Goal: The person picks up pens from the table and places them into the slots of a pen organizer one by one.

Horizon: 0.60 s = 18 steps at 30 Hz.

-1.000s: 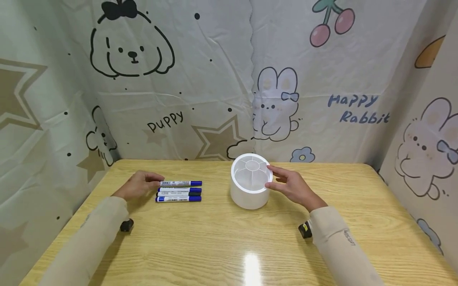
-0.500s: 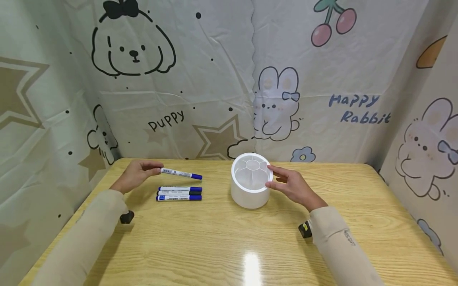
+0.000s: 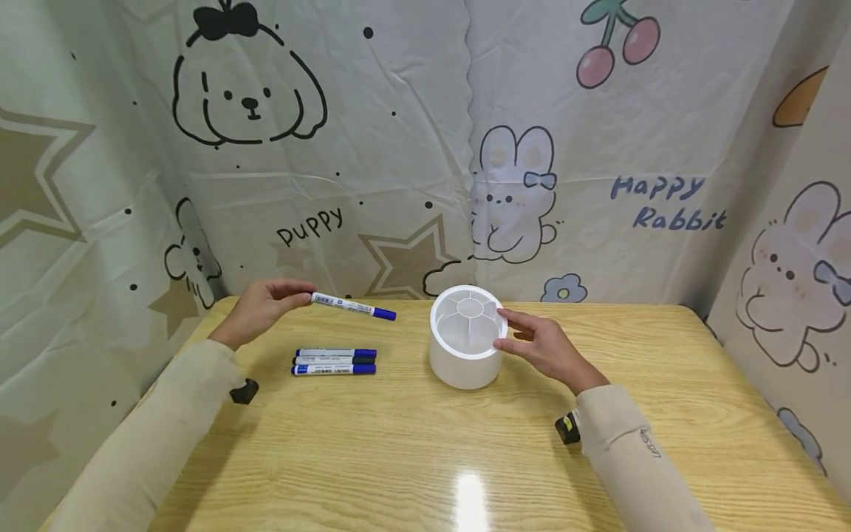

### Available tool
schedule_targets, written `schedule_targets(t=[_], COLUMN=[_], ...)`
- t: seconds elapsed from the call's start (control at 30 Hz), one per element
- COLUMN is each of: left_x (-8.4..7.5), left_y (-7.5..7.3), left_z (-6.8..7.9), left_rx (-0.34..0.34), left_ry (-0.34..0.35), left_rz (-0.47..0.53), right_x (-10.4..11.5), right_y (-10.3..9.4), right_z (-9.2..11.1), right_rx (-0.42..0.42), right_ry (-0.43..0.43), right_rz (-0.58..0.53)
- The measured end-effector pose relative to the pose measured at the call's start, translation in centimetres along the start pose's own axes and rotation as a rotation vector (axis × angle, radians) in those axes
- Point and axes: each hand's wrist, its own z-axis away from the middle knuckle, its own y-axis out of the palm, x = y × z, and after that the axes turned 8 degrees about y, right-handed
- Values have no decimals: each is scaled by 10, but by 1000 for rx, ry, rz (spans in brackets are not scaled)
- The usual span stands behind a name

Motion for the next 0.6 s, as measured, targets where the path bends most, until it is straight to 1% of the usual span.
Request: schedule_targets(t=[0.1,0.23,0.43,0.6], left_x=[-8,-16,-28,-36], left_y=[1,3,6,10], left_z=[-3,-8,-15,-20], left_rx=[5,15,9,13], left_ry=[32,56,111,141], left_rz=[8,35,65,90], right_x=[0,0,1,4], right_y=[0,0,1,0], right_z=[0,0,1,2], right_rx=[-4,-13,-21,-20], right_ry=[3,6,7,10], right_rz=[6,15,21,43])
